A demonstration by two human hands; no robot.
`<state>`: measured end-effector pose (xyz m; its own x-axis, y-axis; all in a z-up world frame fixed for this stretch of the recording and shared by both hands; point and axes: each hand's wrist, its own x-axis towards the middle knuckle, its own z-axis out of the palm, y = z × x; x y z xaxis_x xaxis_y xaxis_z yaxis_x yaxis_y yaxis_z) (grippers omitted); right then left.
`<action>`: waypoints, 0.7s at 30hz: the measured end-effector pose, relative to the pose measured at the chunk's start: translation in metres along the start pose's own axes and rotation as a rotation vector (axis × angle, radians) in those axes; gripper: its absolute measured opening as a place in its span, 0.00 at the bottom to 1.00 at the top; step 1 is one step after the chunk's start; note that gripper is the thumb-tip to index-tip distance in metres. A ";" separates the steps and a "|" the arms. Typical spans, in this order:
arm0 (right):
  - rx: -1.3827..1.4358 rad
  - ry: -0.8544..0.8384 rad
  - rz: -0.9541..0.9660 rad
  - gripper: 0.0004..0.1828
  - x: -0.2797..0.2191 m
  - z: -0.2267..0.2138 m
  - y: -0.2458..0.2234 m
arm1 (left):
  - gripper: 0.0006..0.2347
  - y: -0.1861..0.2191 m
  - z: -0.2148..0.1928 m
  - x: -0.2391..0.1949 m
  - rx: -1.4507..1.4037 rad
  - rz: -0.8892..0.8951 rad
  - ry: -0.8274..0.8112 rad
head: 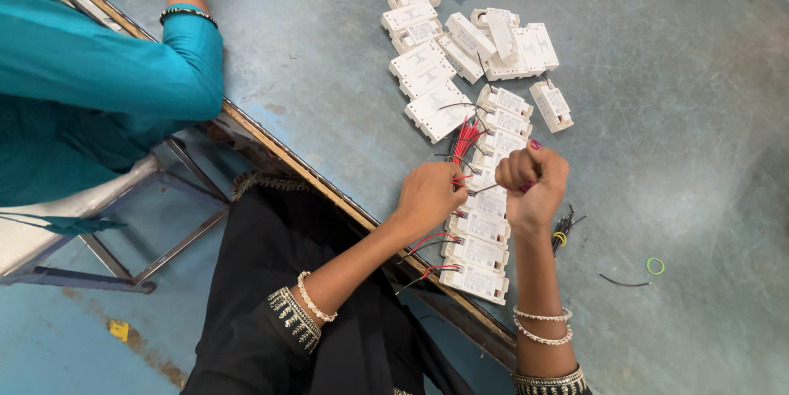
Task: The person uses a screwdriver to attach red and black wires to white electrical modules arranged on a table. They tighten screws to secure the wires, then move the completed modules aside and continue with the next set.
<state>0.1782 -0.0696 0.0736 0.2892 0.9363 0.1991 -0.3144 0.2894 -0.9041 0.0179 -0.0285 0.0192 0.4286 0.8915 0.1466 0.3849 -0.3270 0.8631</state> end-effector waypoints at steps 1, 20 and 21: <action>0.003 -0.002 0.003 0.28 0.000 0.000 0.001 | 0.04 0.000 0.000 0.000 -0.001 0.004 0.002; 0.030 0.017 0.048 0.26 0.006 -0.012 0.007 | 0.06 -0.008 0.006 0.009 -0.071 -0.036 -0.083; 0.031 0.020 0.052 0.26 0.007 -0.015 0.008 | 0.07 -0.009 0.007 0.008 -0.085 -0.038 -0.079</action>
<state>0.1909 -0.0632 0.0619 0.2892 0.9464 0.1440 -0.3576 0.2464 -0.9008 0.0231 -0.0204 0.0094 0.4793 0.8742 0.0776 0.3331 -0.2630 0.9055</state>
